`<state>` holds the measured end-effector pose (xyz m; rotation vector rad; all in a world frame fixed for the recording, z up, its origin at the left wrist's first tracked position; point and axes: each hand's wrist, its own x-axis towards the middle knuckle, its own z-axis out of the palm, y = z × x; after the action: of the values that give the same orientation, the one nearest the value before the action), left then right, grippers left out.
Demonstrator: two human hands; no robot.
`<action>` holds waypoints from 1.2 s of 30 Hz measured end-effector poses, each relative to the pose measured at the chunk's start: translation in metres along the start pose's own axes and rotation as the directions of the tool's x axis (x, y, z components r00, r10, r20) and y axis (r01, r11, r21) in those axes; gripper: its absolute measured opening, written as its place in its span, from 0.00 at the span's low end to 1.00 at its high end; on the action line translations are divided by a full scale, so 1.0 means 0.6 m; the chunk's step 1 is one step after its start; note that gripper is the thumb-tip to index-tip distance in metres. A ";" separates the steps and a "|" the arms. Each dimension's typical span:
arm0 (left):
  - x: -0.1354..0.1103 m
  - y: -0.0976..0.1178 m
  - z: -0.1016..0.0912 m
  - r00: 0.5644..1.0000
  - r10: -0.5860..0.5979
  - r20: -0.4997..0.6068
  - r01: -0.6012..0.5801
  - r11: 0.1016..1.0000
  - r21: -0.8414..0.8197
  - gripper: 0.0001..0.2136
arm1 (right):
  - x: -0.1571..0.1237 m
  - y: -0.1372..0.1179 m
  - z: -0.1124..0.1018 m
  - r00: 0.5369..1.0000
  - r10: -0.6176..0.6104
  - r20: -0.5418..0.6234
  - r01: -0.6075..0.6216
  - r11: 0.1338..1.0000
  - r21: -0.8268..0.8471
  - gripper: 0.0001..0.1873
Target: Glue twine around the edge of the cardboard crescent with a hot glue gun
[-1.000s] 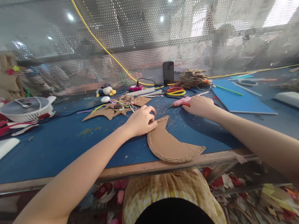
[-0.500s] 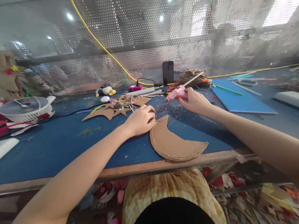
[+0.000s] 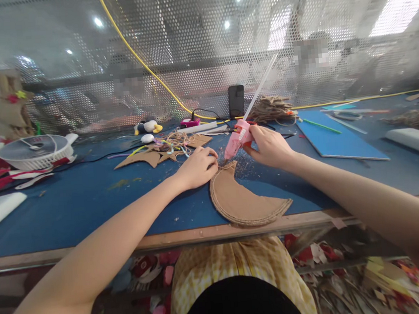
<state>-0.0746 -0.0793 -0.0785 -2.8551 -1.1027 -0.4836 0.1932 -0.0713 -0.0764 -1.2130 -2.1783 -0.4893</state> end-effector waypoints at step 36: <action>0.004 -0.002 0.004 0.999 -0.044 -0.007 0.043 0.996 -0.079 0.14 | -0.001 -0.021 0.000 0.992 -0.125 -0.007 0.124 0.989 -0.079 0.08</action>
<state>-0.0730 -0.0761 -0.0802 -2.8981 -1.1730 -0.5530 0.1828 -0.0782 -0.0773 -1.1158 -2.2522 -0.6377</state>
